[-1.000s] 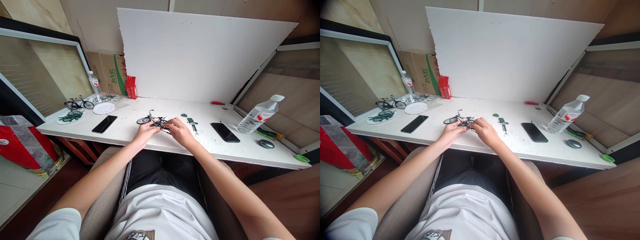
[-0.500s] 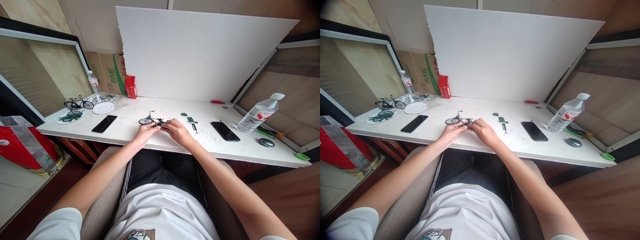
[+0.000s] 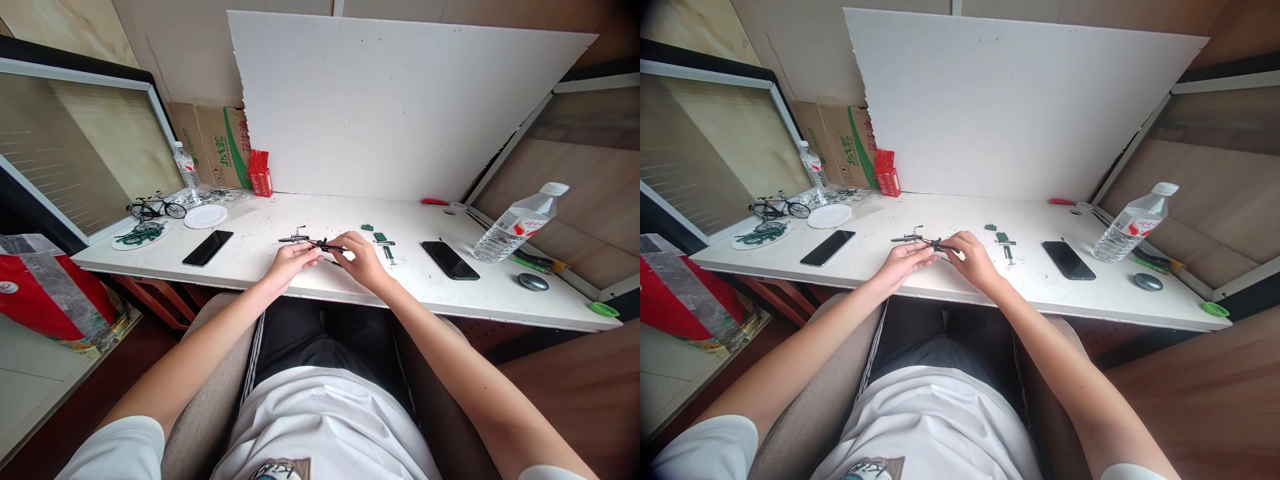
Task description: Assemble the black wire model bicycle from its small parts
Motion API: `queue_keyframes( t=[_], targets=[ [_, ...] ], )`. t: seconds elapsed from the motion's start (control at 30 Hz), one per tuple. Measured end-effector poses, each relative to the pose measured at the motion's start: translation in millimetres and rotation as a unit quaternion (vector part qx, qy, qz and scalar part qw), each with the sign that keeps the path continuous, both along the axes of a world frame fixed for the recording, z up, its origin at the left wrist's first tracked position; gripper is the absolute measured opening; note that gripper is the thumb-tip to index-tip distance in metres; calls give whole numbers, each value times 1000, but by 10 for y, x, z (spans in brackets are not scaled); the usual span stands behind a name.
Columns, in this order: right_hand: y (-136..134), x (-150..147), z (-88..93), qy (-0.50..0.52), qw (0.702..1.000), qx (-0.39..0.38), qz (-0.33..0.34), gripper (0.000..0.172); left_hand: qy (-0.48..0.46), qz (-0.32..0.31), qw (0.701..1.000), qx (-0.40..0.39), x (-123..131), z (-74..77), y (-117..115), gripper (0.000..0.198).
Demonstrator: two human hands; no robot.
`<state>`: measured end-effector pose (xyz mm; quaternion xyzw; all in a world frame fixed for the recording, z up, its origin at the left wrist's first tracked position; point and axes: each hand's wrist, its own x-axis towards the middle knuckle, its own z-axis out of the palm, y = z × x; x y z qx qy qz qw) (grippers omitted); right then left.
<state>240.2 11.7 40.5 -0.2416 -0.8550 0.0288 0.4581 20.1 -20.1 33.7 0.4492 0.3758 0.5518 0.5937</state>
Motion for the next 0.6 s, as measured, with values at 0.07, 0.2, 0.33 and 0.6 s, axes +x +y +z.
queue_keyframes(
  t=[0.07, 0.2, 0.33, 0.6],
  targets=[
    [-31, -16, 41, 22, 1000, -13, 1, 16, 29, 21, 999, 24, 1, -4, 6, 45],
    [-105, -64, 97, 24, 999, -31, 12, 16, 49, 55, 996, 51, 26, 20, -14, 48],
    [-164, -109, 131, 20, 1000, -7, 11, 16, 39, 68, 996, 51, 38, 56, -40, 49],
    [-198, -69, 214, -20, 999, 31, 14, 24, 56, 75, 992, 89, 44, 54, -43, 54]
  ],
)
